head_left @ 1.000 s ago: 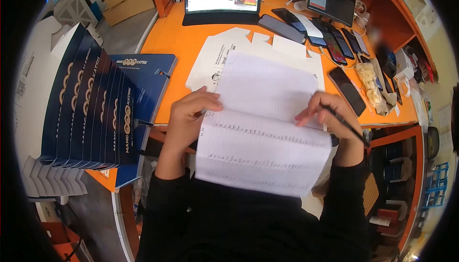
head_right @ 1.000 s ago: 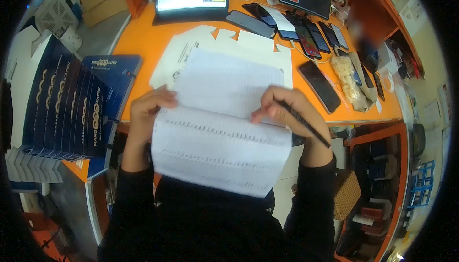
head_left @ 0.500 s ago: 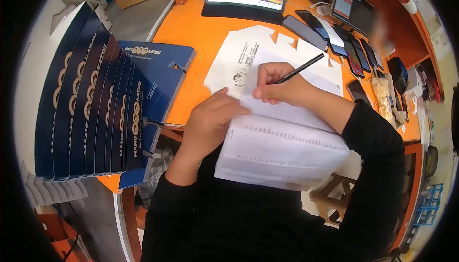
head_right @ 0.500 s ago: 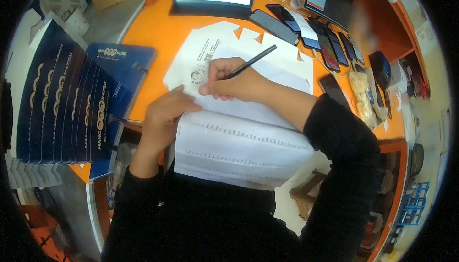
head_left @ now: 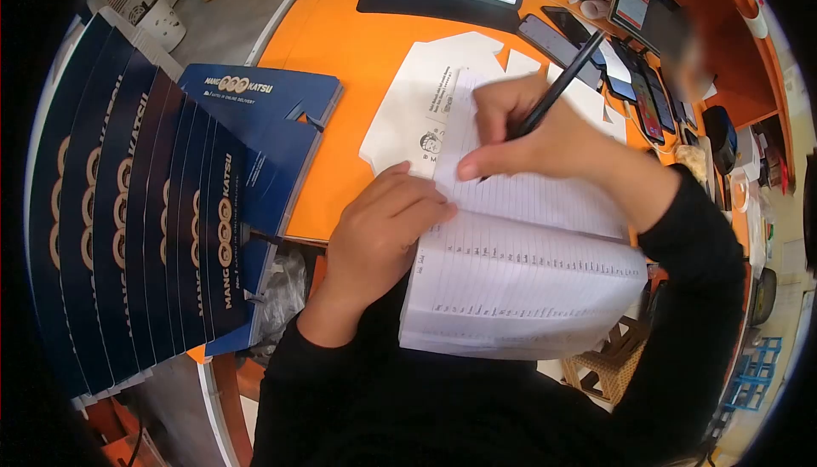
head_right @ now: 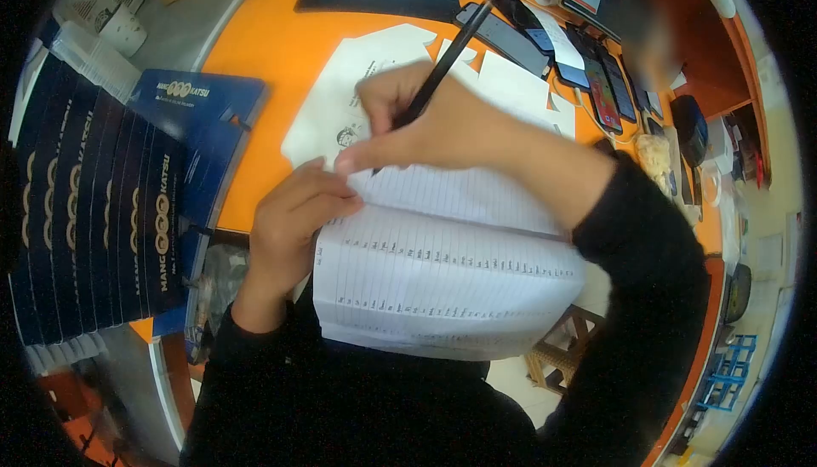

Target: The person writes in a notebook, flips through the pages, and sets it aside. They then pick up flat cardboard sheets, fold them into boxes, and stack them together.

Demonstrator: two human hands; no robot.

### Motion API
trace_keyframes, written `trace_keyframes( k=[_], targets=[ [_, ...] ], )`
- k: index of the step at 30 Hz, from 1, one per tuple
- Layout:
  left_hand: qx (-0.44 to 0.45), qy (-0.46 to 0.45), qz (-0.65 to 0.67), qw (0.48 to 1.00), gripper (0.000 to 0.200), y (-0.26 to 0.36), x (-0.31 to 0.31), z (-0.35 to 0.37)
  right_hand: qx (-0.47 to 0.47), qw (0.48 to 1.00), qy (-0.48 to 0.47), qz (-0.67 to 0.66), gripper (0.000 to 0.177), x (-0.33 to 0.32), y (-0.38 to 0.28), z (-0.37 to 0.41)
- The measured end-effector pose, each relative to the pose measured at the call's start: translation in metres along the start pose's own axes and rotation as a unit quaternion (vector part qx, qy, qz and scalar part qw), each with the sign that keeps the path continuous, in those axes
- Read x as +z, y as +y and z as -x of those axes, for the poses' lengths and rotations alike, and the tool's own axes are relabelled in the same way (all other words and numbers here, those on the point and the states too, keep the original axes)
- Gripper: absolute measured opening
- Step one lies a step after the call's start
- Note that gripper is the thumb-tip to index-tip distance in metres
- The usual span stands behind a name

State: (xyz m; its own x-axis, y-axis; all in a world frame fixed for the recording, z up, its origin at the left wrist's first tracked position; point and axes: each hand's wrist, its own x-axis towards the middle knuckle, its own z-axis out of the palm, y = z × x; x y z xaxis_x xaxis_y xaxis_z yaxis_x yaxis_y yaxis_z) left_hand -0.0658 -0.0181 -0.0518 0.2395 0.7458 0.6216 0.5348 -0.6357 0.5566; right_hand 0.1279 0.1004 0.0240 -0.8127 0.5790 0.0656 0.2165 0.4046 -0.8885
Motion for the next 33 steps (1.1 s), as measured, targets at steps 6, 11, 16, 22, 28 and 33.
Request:
trace_keyframes(
  k=[6, 11, 16, 22, 28, 33],
  targets=[
    [0.015, -0.014, -0.009, 1.0, 0.02, -0.001, -0.003, 0.001, 0.005, 0.994, 0.043, -0.104, 0.038, 0.03, 0.039, 0.008],
    [0.004, -0.045, -0.013, 0.999, 0.022, -0.001, -0.003, -0.002, -0.104, 0.994, 0.027, 0.022, 0.038, 0.029, 0.044, 0.009],
    [-0.002, -0.067, -0.02, 0.998, 0.023, 0.0, -0.005, -0.004, -0.096, 0.994, 0.028, 0.05, 0.034, 0.029, 0.046, 0.011],
    [-0.009, -0.031, -0.01, 0.999, 0.023, 0.0, -0.001, -0.001, -0.124, 0.99, 0.028, 0.062, 0.039, 0.03, 0.047, 0.009],
    [-0.001, -0.036, -0.017, 0.999, 0.022, 0.0, -0.001, -0.004, -0.147, 0.986, 0.023, 0.079, 0.04, 0.033, 0.05, 0.009],
    [-0.004, -0.03, -0.024, 0.999, 0.021, 0.0, 0.0, -0.003, -0.16, 0.982, 0.025, 0.096, 0.038, 0.031, 0.048, 0.007]
  ],
)
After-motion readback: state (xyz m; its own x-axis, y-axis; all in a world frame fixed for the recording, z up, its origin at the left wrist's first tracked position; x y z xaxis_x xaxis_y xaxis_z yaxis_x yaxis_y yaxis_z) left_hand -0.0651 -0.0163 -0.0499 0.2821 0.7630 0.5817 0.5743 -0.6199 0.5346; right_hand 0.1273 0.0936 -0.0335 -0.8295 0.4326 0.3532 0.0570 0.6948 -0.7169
